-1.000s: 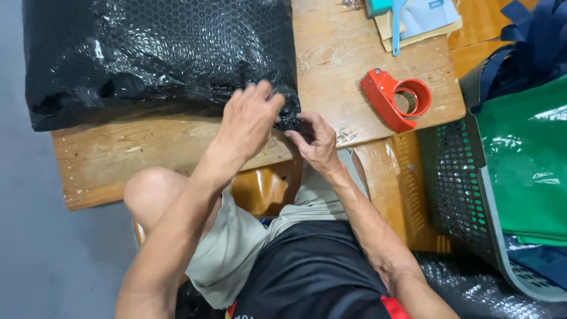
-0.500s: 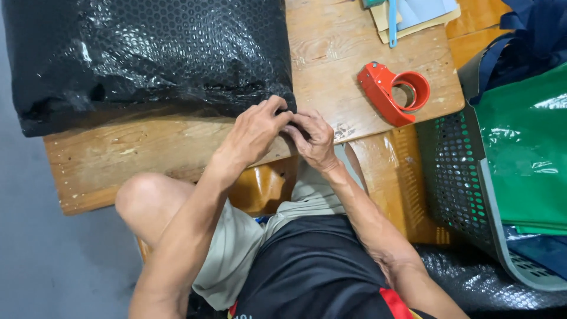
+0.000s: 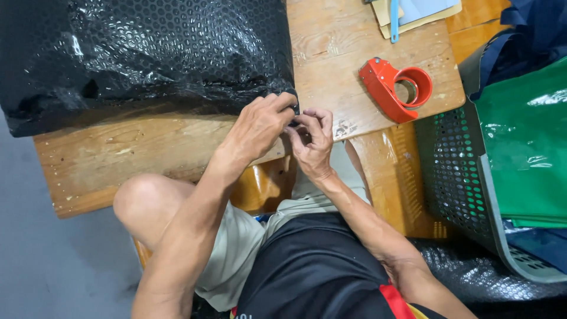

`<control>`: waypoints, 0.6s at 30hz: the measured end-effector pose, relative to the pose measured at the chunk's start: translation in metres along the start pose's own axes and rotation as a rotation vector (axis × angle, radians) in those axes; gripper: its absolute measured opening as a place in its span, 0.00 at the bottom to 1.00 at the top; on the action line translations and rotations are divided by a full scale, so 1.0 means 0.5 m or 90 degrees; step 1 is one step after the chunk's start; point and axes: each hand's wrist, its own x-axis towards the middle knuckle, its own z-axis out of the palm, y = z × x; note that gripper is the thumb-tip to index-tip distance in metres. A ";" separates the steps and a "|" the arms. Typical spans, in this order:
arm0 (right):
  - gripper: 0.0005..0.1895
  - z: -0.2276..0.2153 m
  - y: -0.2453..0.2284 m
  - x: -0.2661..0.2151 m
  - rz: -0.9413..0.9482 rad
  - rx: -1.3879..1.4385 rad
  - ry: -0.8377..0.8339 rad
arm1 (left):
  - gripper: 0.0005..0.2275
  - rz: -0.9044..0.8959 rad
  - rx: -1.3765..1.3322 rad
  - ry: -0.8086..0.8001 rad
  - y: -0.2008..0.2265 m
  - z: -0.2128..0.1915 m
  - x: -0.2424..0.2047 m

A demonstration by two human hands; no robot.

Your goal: The person seals a black bubble mailer on a wooden table using a red tape dispenser. They repeatedly apply tape to the edges and corners, smooth the tape with their fingers, and adjust the mailer to ensure the seal is secure.

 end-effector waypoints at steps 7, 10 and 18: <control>0.06 0.000 0.005 0.013 0.157 0.103 -0.060 | 0.03 0.009 -0.019 -0.034 -0.004 0.001 0.006; 0.05 -0.009 -0.007 0.030 0.207 0.134 -0.114 | 0.04 -0.003 -0.035 -0.038 -0.012 0.007 0.009; 0.04 -0.011 -0.036 0.027 0.406 0.288 -0.093 | 0.11 -0.029 0.073 -0.042 -0.007 0.009 0.028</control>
